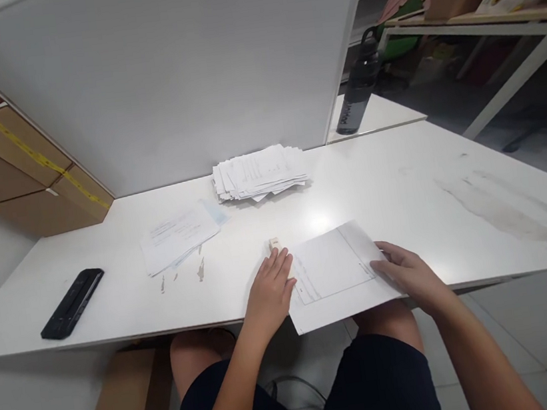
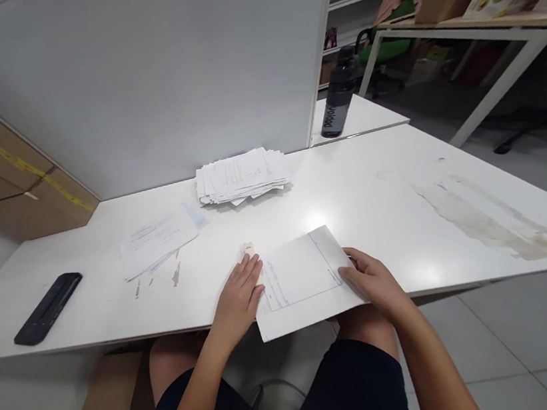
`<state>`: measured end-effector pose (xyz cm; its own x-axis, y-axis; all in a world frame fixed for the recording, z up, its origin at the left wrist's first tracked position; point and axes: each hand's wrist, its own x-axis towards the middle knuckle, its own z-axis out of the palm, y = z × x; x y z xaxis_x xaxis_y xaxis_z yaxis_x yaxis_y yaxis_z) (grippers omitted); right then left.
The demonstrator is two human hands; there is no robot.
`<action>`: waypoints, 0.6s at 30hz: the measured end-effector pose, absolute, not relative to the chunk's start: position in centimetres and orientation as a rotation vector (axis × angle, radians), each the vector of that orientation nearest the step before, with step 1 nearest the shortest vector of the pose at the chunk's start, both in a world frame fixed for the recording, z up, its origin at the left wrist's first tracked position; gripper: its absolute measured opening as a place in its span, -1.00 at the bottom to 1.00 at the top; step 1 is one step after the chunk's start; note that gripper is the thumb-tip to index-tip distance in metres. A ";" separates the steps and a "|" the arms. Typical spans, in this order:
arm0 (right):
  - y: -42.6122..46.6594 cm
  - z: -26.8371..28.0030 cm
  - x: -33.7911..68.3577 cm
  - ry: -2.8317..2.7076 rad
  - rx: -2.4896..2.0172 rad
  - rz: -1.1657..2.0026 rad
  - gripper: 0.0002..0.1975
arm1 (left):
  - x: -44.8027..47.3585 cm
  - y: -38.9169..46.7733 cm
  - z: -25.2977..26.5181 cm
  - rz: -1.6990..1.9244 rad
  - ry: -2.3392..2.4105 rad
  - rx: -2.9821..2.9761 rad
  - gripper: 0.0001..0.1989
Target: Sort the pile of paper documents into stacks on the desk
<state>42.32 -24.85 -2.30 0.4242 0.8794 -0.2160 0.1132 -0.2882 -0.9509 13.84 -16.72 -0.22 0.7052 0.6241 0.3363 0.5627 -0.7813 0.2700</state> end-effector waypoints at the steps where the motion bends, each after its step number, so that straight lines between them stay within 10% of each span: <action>1: -24.8 -2.4 42.3 -0.870 -1.703 0.967 -0.56 | 13.8 -16.8 -0.4 0.612 0.982 2.789 -0.53; 18: -27.2 -3.6 43.4 -1.044 -1.800 0.752 -0.56 | 11.5 -14.3 2.3 0.743 1.042 2.805 -0.44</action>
